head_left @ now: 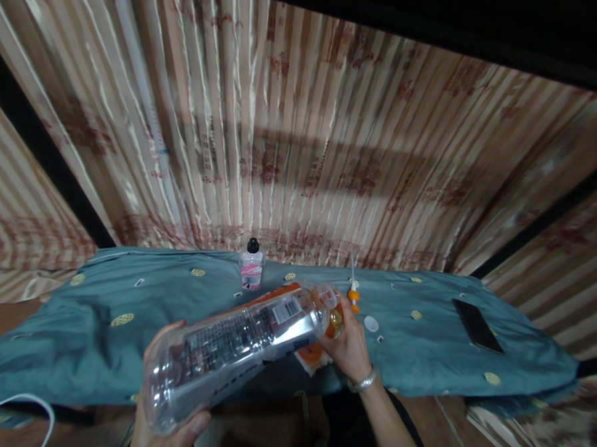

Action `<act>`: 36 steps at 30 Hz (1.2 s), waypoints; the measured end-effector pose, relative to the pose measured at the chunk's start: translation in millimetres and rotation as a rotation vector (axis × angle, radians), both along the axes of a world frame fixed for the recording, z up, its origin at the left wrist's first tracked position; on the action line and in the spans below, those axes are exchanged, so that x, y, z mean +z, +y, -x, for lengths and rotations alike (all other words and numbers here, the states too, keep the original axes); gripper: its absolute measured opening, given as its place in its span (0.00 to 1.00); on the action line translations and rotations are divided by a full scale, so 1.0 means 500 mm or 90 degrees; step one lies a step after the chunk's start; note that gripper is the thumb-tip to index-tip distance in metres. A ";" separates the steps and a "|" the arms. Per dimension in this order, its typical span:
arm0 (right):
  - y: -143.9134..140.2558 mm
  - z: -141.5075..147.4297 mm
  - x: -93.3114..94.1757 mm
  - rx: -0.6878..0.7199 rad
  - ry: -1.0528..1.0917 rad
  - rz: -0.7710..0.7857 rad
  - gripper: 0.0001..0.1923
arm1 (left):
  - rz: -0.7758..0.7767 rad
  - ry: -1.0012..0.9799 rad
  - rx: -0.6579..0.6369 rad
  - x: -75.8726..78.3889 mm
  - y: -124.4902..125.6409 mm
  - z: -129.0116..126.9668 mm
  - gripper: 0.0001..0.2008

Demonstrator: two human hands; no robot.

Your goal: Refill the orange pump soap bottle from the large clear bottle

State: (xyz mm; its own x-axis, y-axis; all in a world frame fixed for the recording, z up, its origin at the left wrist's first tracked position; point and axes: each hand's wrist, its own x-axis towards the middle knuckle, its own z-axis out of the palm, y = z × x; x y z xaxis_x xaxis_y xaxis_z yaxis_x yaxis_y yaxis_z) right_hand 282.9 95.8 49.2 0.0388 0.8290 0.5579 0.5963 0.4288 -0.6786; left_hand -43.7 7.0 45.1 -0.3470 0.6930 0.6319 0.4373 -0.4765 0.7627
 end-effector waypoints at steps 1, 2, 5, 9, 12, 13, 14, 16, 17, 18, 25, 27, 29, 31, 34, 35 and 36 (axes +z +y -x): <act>0.000 0.000 0.000 -0.002 0.000 0.003 0.41 | 0.008 -0.011 0.001 0.002 -0.001 -0.002 0.45; 0.000 0.000 0.000 -0.003 0.000 0.006 0.41 | 0.011 -0.014 0.002 0.004 -0.001 -0.004 0.45; 0.000 0.000 -0.002 0.000 0.004 0.009 0.40 | -0.018 0.024 0.006 0.010 -0.001 -0.008 0.45; 0.001 0.000 -0.003 0.003 0.015 0.009 0.41 | 0.002 -0.005 0.017 0.027 -0.007 -0.026 0.45; 0.001 0.000 -0.003 0.006 0.018 0.014 0.41 | 0.029 -0.064 0.015 0.041 -0.013 -0.041 0.45; 0.001 0.000 -0.002 0.007 0.018 0.016 0.41 | 0.035 -0.072 0.013 0.043 -0.014 -0.042 0.45; 0.001 0.000 -0.002 0.007 0.018 0.018 0.41 | 0.039 -0.074 0.010 0.041 -0.014 -0.040 0.45; 0.000 0.000 -0.001 0.002 0.018 0.023 0.42 | 0.033 -0.055 0.008 0.031 -0.011 -0.029 0.45; 0.000 0.000 -0.001 -0.001 0.017 0.024 0.42 | 0.025 -0.039 0.007 0.022 -0.009 -0.020 0.45; -0.001 0.000 -0.001 -0.003 0.016 0.025 0.42 | 0.013 -0.020 0.008 0.012 -0.006 -0.011 0.45; 0.000 -0.002 -0.002 -0.001 0.005 0.016 0.42 | -0.004 0.041 0.027 -0.025 0.006 0.019 0.54; 0.000 -0.003 -0.003 0.000 0.004 0.016 0.42 | -0.003 0.041 0.025 -0.018 0.005 0.017 0.53; 0.000 -0.004 -0.003 -0.002 0.003 0.021 0.42 | -0.011 0.046 0.022 -0.008 0.002 0.014 0.49; 0.000 -0.005 -0.002 -0.004 0.002 0.030 0.43 | -0.013 0.041 0.021 0.002 0.000 0.011 0.45; 0.000 -0.005 -0.002 0.000 -0.002 0.032 0.44 | 0.003 0.013 0.011 0.009 -0.002 0.006 0.42; 0.000 -0.006 -0.003 0.002 -0.003 0.029 0.44 | 0.005 0.009 0.010 0.011 -0.003 0.003 0.42; 0.000 -0.005 -0.004 0.003 -0.003 0.024 0.44 | 0.006 0.005 0.009 0.013 -0.004 -0.001 0.41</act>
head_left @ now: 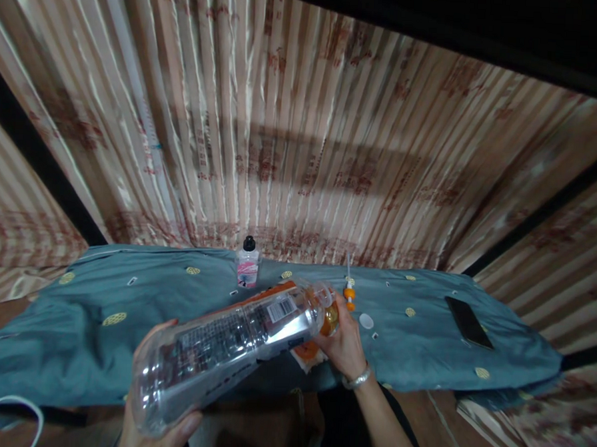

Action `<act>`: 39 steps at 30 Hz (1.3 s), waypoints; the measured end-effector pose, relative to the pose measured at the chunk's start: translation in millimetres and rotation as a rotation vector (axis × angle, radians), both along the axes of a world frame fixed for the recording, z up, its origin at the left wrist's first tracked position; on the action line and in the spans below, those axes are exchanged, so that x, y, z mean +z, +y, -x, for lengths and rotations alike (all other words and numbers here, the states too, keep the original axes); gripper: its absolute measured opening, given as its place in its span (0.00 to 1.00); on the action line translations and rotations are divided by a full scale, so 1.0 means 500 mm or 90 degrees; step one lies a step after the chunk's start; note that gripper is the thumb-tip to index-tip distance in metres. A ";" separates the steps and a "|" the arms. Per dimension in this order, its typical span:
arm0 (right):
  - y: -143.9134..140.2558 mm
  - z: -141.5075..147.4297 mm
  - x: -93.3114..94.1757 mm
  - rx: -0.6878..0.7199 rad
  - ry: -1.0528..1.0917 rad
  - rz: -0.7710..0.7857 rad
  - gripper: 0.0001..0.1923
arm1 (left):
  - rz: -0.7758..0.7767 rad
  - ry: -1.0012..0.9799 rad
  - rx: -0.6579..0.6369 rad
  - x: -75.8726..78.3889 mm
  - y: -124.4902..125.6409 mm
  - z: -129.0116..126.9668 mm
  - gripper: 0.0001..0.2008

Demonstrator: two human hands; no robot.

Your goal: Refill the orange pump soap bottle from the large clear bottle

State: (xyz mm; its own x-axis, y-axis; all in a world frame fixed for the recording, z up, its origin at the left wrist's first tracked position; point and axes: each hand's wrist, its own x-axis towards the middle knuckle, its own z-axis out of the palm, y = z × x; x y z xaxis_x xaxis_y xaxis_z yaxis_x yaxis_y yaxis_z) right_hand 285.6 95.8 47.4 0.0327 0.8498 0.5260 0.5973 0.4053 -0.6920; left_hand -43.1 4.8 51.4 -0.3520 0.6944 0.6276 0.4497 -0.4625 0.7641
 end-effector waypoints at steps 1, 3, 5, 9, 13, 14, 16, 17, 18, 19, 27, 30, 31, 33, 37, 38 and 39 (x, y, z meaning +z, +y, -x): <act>0.000 0.000 -0.001 0.001 0.000 -0.004 0.44 | 0.000 -0.004 0.003 0.002 -0.001 -0.004 0.41; 0.000 0.001 -0.003 0.001 -0.001 -0.006 0.44 | 0.027 -0.060 0.014 0.006 -0.005 -0.013 0.43; 0.000 0.002 -0.004 0.000 -0.003 -0.004 0.44 | 0.056 -0.108 0.024 0.009 -0.007 -0.019 0.45; -0.001 0.003 -0.002 -0.001 -0.005 -0.003 0.44 | 0.023 -0.066 0.020 0.014 -0.010 -0.019 0.44; 0.000 0.002 -0.001 0.006 -0.001 0.000 0.44 | 0.053 -0.093 0.028 0.027 -0.016 -0.030 0.44; 0.000 0.002 -0.002 0.006 -0.001 -0.002 0.43 | 0.053 -0.091 0.033 0.031 -0.018 -0.034 0.44; 0.001 0.002 -0.004 0.004 -0.004 -0.013 0.44 | 0.049 -0.083 0.042 0.039 -0.020 -0.041 0.43; 0.002 0.002 -0.006 0.004 -0.005 -0.017 0.44 | 0.051 -0.082 0.045 0.042 -0.020 -0.044 0.43; 0.002 0.002 -0.006 0.003 -0.005 -0.020 0.44 | 0.054 -0.084 0.046 0.045 -0.020 -0.046 0.43; 0.003 0.002 -0.007 0.003 -0.004 -0.021 0.44 | 0.055 -0.088 0.046 0.047 -0.020 -0.048 0.43; 0.000 0.006 0.001 0.001 -0.006 -0.013 0.41 | 0.049 -0.100 0.030 0.022 -0.012 -0.024 0.43; 0.000 0.006 0.000 -0.001 -0.003 -0.014 0.41 | 0.013 -0.026 0.025 0.006 -0.006 -0.004 0.41; 0.000 0.006 -0.001 -0.003 -0.002 -0.012 0.41 | 0.001 -0.004 0.021 0.005 -0.004 -0.001 0.41; 0.000 0.006 -0.002 -0.005 -0.001 -0.009 0.42 | -0.013 0.024 0.022 0.007 -0.003 -0.001 0.41; 0.000 0.005 0.000 0.001 -0.003 -0.011 0.42 | 0.005 -0.020 0.030 0.005 -0.004 -0.004 0.42; 0.000 0.006 0.001 0.002 -0.004 -0.012 0.42 | 0.010 -0.029 0.029 0.000 -0.004 -0.002 0.43; 0.000 0.006 0.002 0.002 -0.005 -0.015 0.41 | 0.007 -0.026 0.028 -0.006 -0.003 0.001 0.44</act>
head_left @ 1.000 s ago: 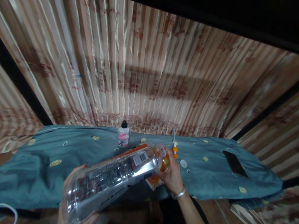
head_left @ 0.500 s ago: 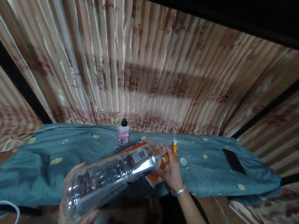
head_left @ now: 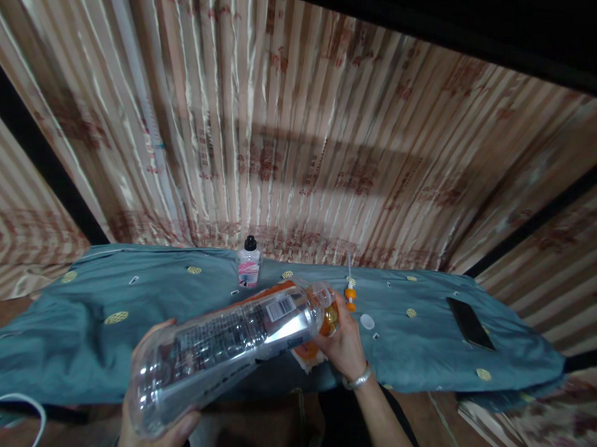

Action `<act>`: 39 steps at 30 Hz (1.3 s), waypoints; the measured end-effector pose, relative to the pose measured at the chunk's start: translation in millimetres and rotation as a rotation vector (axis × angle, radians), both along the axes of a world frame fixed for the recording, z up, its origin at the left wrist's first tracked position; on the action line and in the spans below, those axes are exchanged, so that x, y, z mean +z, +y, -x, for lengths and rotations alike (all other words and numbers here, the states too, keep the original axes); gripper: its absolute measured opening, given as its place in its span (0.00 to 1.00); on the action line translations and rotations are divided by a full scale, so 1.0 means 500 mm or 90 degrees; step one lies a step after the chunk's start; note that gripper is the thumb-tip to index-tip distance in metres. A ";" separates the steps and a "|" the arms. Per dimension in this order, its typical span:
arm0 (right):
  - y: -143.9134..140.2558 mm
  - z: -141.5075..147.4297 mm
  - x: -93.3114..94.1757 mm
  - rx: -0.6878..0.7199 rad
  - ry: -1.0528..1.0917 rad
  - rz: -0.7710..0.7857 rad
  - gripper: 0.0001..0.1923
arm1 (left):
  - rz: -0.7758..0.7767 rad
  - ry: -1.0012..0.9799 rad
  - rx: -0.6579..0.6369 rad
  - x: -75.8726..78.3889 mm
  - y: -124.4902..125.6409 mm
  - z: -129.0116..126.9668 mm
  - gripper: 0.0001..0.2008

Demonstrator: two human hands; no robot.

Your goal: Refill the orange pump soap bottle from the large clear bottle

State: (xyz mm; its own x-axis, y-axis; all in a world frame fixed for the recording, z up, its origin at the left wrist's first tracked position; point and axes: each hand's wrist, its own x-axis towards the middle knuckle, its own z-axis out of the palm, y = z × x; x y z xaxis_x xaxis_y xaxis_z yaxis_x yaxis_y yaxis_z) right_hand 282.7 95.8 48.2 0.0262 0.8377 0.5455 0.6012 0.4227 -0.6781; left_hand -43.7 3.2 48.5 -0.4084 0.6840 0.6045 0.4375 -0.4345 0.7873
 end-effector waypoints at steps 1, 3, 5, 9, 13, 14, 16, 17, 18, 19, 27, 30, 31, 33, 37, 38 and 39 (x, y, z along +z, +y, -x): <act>0.000 0.000 0.000 0.000 0.000 -0.003 0.41 | -0.007 0.012 0.001 -0.005 0.001 0.003 0.45; 0.000 0.001 -0.001 -0.001 0.000 -0.008 0.41 | -0.021 0.040 -0.003 -0.011 0.003 0.009 0.45; 0.001 0.002 -0.003 -0.002 0.001 -0.008 0.41 | -0.029 0.050 -0.010 -0.010 0.003 0.012 0.44; 0.002 0.003 -0.006 0.000 0.009 -0.002 0.41 | 0.009 0.032 -0.045 -0.004 -0.004 0.026 0.43; 0.001 0.004 -0.006 0.000 0.015 0.003 0.42 | 0.061 0.040 -0.121 -0.007 -0.013 0.049 0.42; 0.001 0.004 -0.005 -0.001 0.016 0.004 0.42 | 0.062 0.043 -0.119 -0.007 -0.014 0.051 0.42; 0.001 0.004 -0.003 -0.003 0.018 0.007 0.42 | 0.053 0.040 -0.096 -0.006 -0.015 0.051 0.42; 0.001 0.003 -0.003 -0.003 0.018 0.007 0.42 | 0.050 0.037 -0.086 -0.004 -0.014 0.050 0.42; 0.001 0.003 -0.002 -0.001 0.017 0.008 0.43 | 0.048 0.037 -0.083 -0.003 -0.014 0.050 0.42; 0.001 0.003 -0.002 0.000 0.016 0.008 0.43 | 0.051 0.032 -0.087 -0.001 -0.013 0.051 0.43; -0.001 0.006 0.005 0.005 0.015 0.002 0.41 | 0.044 -0.048 -0.033 0.031 -0.012 0.006 0.44; -0.002 0.004 0.007 0.005 0.009 0.000 0.41 | 0.018 -0.035 -0.010 0.056 -0.012 -0.029 0.44; -0.001 0.002 0.007 0.005 0.007 0.004 0.42 | 0.009 -0.022 -0.010 0.062 -0.012 -0.036 0.43; -0.001 -0.002 0.005 0.005 0.004 0.014 0.43 | -0.002 -0.005 -0.013 0.067 -0.011 -0.041 0.42; 0.000 -0.008 0.001 0.003 -0.006 0.030 0.45 | -0.018 0.040 -0.014 0.055 -0.006 -0.020 0.41; 0.001 -0.009 0.000 0.002 -0.009 0.031 0.46 | -0.027 0.071 -0.021 0.049 -0.004 -0.009 0.41; 0.001 -0.010 0.000 0.001 -0.011 0.031 0.46 | -0.036 0.105 -0.033 0.042 -0.002 0.003 0.41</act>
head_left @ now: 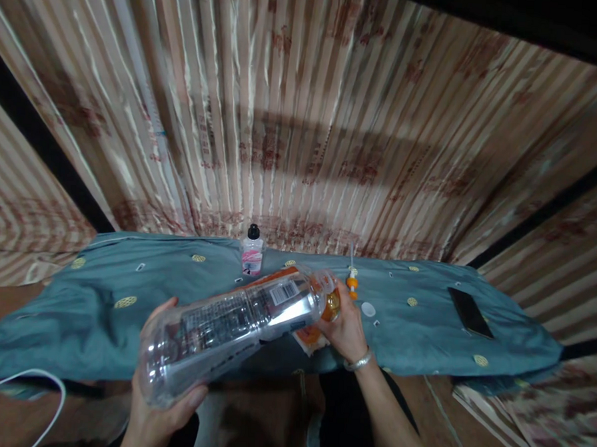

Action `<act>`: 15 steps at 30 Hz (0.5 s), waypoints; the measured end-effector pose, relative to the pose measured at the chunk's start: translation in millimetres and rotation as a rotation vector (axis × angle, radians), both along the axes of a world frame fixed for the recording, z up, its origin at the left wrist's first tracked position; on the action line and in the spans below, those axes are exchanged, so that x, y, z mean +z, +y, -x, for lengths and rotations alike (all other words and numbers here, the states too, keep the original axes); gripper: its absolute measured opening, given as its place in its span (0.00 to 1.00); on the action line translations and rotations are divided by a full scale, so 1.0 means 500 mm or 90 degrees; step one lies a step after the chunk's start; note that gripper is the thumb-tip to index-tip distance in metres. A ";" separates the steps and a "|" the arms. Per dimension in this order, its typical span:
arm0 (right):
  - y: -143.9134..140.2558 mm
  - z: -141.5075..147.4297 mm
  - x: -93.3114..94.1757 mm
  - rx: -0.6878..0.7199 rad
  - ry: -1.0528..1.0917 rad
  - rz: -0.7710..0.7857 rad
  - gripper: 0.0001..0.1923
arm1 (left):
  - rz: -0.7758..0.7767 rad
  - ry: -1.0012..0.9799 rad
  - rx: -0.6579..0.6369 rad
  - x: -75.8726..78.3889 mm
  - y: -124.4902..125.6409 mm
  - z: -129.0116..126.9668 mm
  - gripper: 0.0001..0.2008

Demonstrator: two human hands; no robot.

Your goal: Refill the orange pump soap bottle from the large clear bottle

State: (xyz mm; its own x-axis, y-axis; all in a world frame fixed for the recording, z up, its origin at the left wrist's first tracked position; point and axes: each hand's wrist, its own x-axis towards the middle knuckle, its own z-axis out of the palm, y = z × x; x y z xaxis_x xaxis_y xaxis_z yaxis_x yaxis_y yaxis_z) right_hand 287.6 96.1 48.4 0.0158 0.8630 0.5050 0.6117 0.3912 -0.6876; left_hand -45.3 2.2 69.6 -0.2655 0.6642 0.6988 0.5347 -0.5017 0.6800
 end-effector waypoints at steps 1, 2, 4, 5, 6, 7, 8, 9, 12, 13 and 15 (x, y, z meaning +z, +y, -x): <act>0.000 0.000 0.000 -0.002 -0.001 -0.001 0.47 | -0.010 0.040 -0.017 -0.007 0.002 0.013 0.42; 0.000 0.000 0.001 -0.004 -0.002 -0.004 0.47 | -0.011 0.073 -0.037 -0.014 0.003 0.024 0.43; -0.001 0.000 0.003 -0.007 -0.007 -0.008 0.47 | -0.009 0.091 -0.056 -0.025 0.004 0.043 0.45; -0.001 0.000 0.004 -0.008 -0.010 -0.010 0.47 | -0.003 0.085 -0.061 -0.028 0.005 0.047 0.45; -0.001 0.000 0.005 -0.009 -0.013 -0.011 0.47 | 0.002 0.074 -0.063 -0.029 0.005 0.049 0.45; -0.001 0.001 0.006 -0.011 -0.015 -0.011 0.46 | 0.007 0.065 -0.065 -0.028 0.005 0.046 0.45; -0.001 0.001 0.006 -0.012 -0.017 -0.011 0.46 | 0.010 0.060 -0.067 -0.025 0.005 0.040 0.45; -0.001 0.001 0.007 -0.013 -0.018 -0.012 0.46 | 0.007 0.053 -0.060 -0.021 0.004 0.031 0.45; -0.001 0.003 0.005 -0.008 -0.015 -0.014 0.46 | -0.021 -0.003 -0.001 -0.004 0.002 -0.002 0.42; 0.000 0.004 0.004 -0.006 -0.012 -0.017 0.45 | -0.005 -0.033 0.013 -0.001 0.000 -0.009 0.43; 0.000 0.006 -0.001 -0.004 -0.006 -0.025 0.44 | 0.030 -0.071 0.015 -0.003 -0.004 -0.008 0.46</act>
State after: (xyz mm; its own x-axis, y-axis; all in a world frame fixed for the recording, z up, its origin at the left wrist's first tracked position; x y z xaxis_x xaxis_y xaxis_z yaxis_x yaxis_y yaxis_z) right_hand 284.8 96.1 48.0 0.0158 0.8423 0.5388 0.6204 0.4144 -0.6659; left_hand -41.4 0.3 68.3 -0.3560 0.6884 0.6320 0.4661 -0.4554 0.7586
